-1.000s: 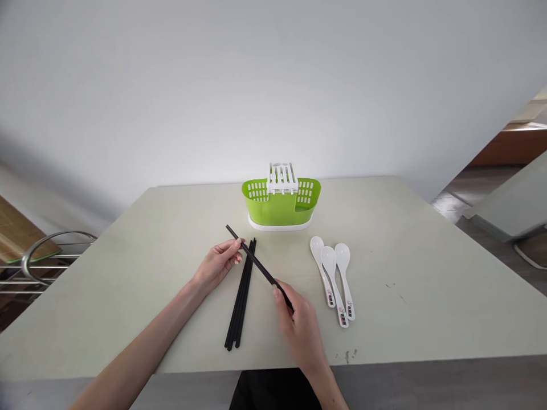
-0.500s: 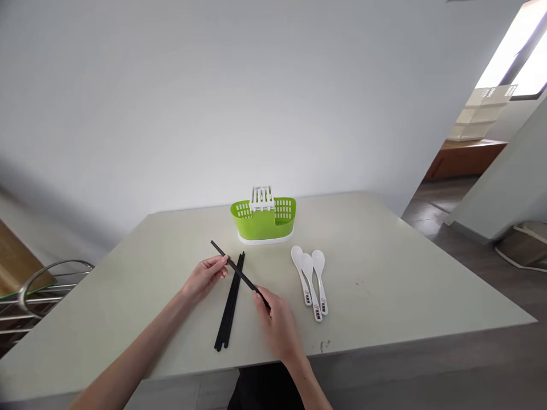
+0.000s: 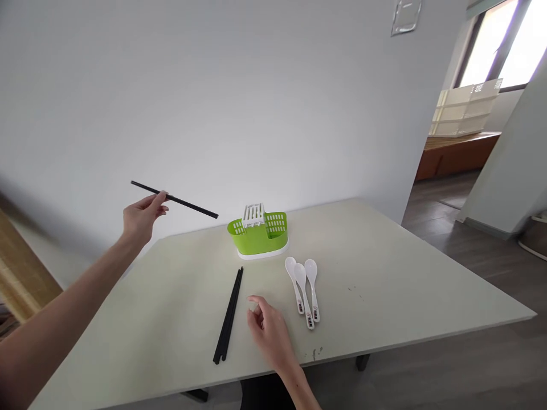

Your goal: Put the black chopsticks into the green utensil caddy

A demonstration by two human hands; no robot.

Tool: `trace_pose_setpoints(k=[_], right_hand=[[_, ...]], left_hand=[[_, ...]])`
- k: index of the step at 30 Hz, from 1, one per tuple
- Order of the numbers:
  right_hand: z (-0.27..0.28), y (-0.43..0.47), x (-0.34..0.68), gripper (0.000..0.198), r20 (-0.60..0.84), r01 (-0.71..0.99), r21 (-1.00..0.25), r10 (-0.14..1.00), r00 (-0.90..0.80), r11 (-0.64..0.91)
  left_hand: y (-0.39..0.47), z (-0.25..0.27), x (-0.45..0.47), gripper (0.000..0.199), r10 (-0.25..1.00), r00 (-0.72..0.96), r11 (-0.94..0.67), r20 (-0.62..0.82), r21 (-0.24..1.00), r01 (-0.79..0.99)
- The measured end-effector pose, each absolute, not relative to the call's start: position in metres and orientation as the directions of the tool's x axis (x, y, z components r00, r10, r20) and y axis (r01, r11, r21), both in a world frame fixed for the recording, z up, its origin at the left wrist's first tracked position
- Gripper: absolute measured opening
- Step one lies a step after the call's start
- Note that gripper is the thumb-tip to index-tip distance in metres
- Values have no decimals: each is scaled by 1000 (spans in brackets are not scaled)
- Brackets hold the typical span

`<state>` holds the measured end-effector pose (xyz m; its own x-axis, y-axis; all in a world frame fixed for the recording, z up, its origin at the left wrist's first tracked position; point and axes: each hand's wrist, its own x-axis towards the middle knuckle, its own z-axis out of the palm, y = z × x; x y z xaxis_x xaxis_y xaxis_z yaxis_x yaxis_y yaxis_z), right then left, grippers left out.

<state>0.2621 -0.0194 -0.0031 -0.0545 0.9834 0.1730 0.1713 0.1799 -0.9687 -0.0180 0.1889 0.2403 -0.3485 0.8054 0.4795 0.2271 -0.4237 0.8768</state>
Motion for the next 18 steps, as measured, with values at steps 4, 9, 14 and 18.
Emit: trace_pose_setpoints(k=[4, 9, 14, 18], right_hand=[[-3, -19, 263, 39, 211, 178, -960, 977, -43, 215], [1, -19, 265, 35, 243, 189, -952, 970, -6, 239], [6, -19, 266, 34, 219, 193, -957, 976, -11, 217], [5, -17, 264, 36, 182, 208, -961, 983, -23, 182]], left_hand=[[219, 237, 23, 37, 826, -232, -387, 514, 816, 429], [253, 207, 77, 40, 883, 5, -379, 470, 704, 600], [275, 179, 110, 45, 910, 153, -386, 384, 655, 650], [290, 159, 117, 44, 922, 211, -377, 325, 621, 688]])
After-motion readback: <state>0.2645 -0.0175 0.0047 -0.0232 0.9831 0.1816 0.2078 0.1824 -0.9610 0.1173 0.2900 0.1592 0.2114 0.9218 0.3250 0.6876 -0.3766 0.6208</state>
